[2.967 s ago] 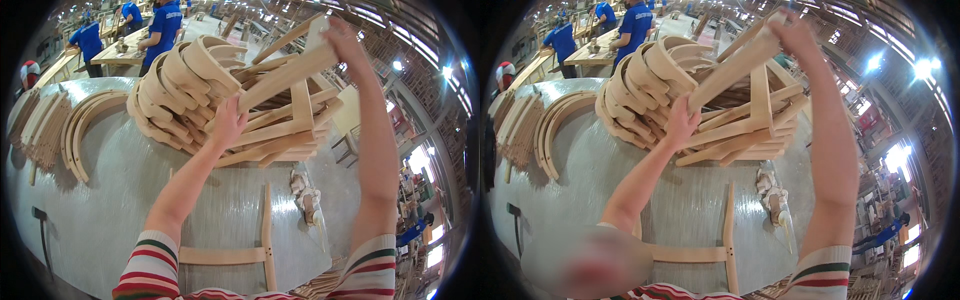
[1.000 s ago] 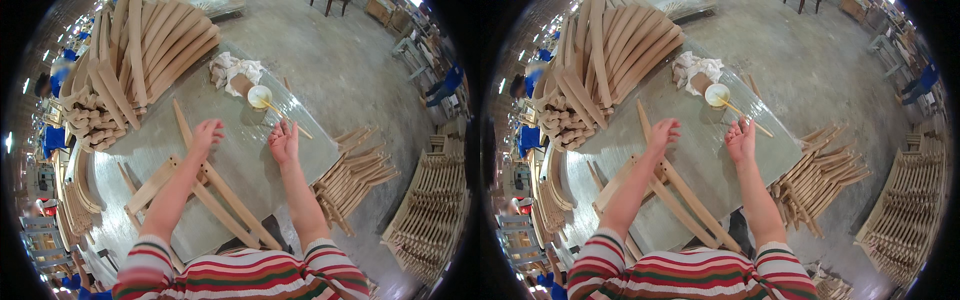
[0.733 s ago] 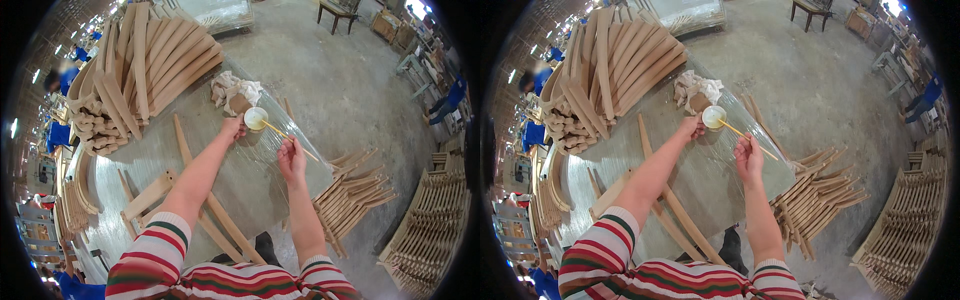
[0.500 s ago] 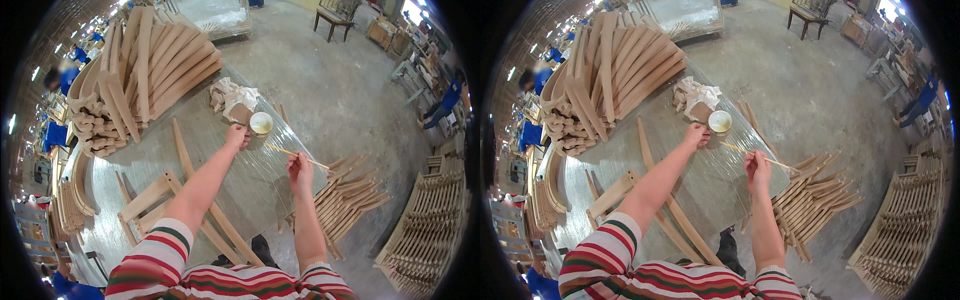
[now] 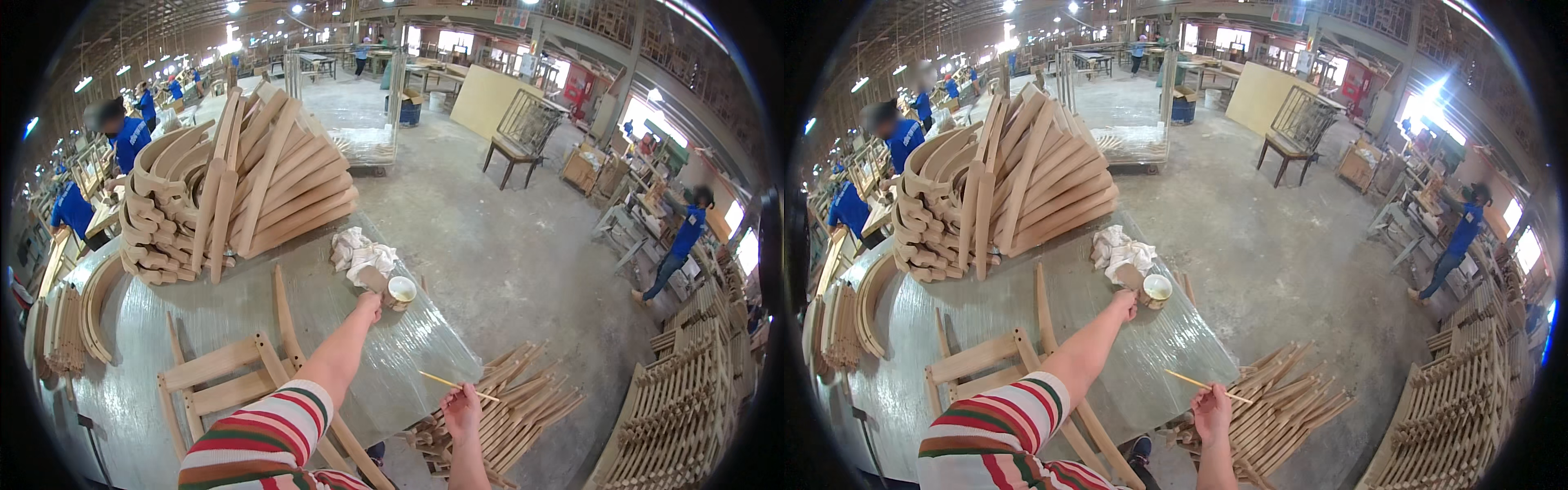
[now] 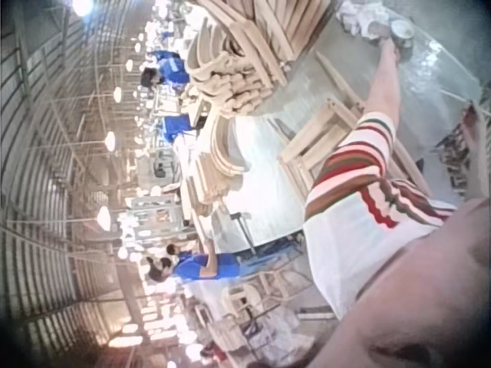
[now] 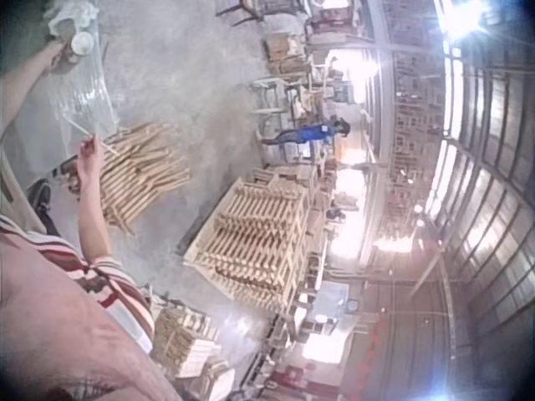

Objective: The person handles curved wooden chair parts, then applies glue to a wooden chair frame using a brush. They walk to a station to mix a yellow liquid into a container, then return to the frame and use a pneumatic nail gun to fasten the parts together.

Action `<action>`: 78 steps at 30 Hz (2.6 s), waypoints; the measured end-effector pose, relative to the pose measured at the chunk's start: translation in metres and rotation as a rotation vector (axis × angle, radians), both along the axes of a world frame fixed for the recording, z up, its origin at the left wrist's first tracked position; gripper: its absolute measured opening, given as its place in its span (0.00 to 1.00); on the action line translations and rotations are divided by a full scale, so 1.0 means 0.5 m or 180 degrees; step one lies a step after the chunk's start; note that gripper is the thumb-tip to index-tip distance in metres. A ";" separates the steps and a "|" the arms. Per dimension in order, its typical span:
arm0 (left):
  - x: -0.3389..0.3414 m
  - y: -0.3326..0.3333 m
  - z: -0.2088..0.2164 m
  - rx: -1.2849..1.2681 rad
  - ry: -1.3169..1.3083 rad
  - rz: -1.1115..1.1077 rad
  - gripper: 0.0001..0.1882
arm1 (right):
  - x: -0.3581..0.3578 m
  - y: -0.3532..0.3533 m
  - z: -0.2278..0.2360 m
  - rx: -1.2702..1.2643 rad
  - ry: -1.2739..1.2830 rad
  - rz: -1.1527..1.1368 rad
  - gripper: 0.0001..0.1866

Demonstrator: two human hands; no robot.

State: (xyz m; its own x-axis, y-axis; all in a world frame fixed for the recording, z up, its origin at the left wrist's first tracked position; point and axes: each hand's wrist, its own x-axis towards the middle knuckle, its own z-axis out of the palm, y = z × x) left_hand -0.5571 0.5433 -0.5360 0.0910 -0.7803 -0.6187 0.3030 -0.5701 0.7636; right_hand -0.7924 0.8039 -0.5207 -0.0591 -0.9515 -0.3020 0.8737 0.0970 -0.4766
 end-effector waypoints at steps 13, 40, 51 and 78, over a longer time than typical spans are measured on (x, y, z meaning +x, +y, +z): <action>0.177 0.555 0.119 -0.1714 0.2627 -0.1053 0.24 | 0.036 0.204 0.221 -0.1220 0.0827 0.0162 0.06; 0.502 1.226 0.385 -0.2810 0.0827 0.1187 0.27 | 0.592 0.437 0.374 -0.4212 0.2298 0.3101 0.09; 0.423 1.062 0.418 -0.2886 -0.0029 0.1056 0.23 | 0.487 0.306 0.316 -0.3262 0.1701 0.2698 0.11; 0.631 1.275 0.291 -0.3084 0.0638 0.2439 0.26 | 0.743 0.557 0.264 -0.1019 0.0799 0.2795 0.05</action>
